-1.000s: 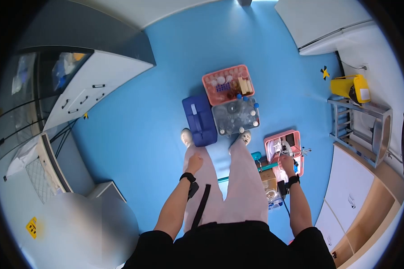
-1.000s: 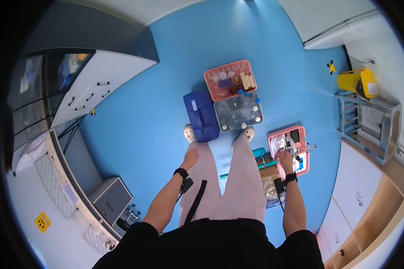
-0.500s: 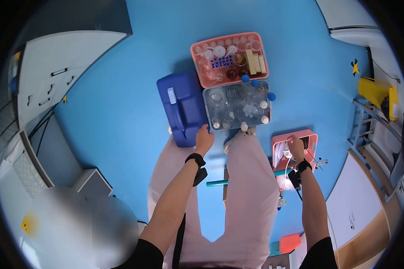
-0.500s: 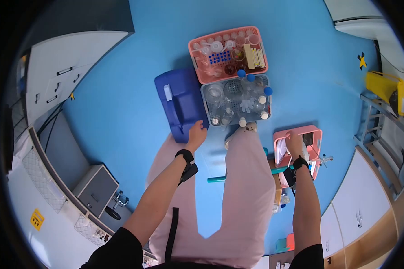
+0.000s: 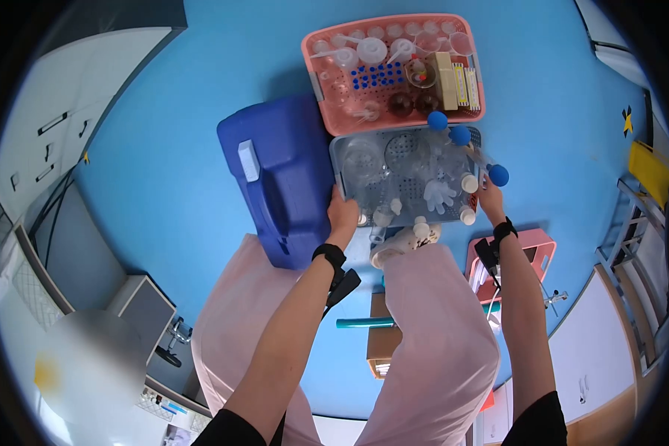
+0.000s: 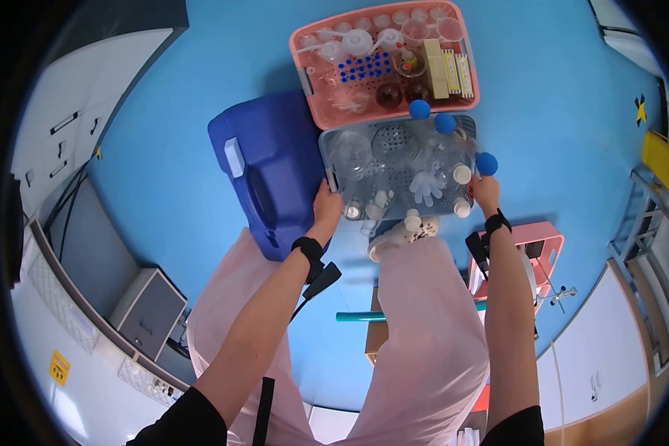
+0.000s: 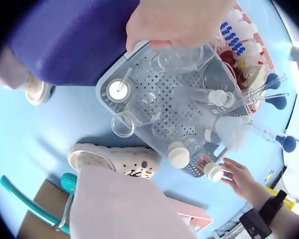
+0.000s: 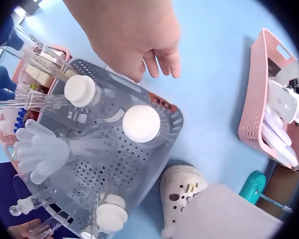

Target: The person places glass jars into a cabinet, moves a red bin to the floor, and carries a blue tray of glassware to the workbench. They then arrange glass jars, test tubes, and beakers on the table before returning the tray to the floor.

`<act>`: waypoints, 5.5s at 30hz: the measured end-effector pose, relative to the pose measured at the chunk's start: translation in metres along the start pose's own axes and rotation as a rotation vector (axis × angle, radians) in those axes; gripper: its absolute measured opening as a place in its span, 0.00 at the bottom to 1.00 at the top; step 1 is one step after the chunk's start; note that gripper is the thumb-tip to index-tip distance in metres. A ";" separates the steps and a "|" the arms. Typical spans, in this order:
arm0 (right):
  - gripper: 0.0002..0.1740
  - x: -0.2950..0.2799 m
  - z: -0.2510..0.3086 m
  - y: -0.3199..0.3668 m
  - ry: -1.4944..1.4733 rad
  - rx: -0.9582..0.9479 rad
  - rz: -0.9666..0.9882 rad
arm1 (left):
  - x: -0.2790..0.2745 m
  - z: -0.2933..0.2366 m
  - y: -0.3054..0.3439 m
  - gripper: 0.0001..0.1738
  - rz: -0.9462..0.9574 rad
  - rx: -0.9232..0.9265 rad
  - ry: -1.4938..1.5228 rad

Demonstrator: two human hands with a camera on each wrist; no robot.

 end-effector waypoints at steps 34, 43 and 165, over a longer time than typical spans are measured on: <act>0.14 -0.003 -0.043 -0.028 0.040 -0.093 0.201 | 0.037 0.032 -0.062 0.18 0.370 -0.112 0.092; 0.12 -0.017 -0.017 -0.031 -0.150 0.028 0.128 | 0.036 0.024 -0.060 0.13 0.282 -0.036 0.137; 0.10 0.477 1.343 1.113 0.771 -1.672 0.818 | -0.959 1.099 0.331 0.16 -0.981 -0.629 1.372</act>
Point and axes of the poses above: each hand's wrist, its own y-axis away from the middle knuckle, its own x-axis out of the palm, z = x × y, the point moved 3 cm from there along -y, towards the middle knuckle
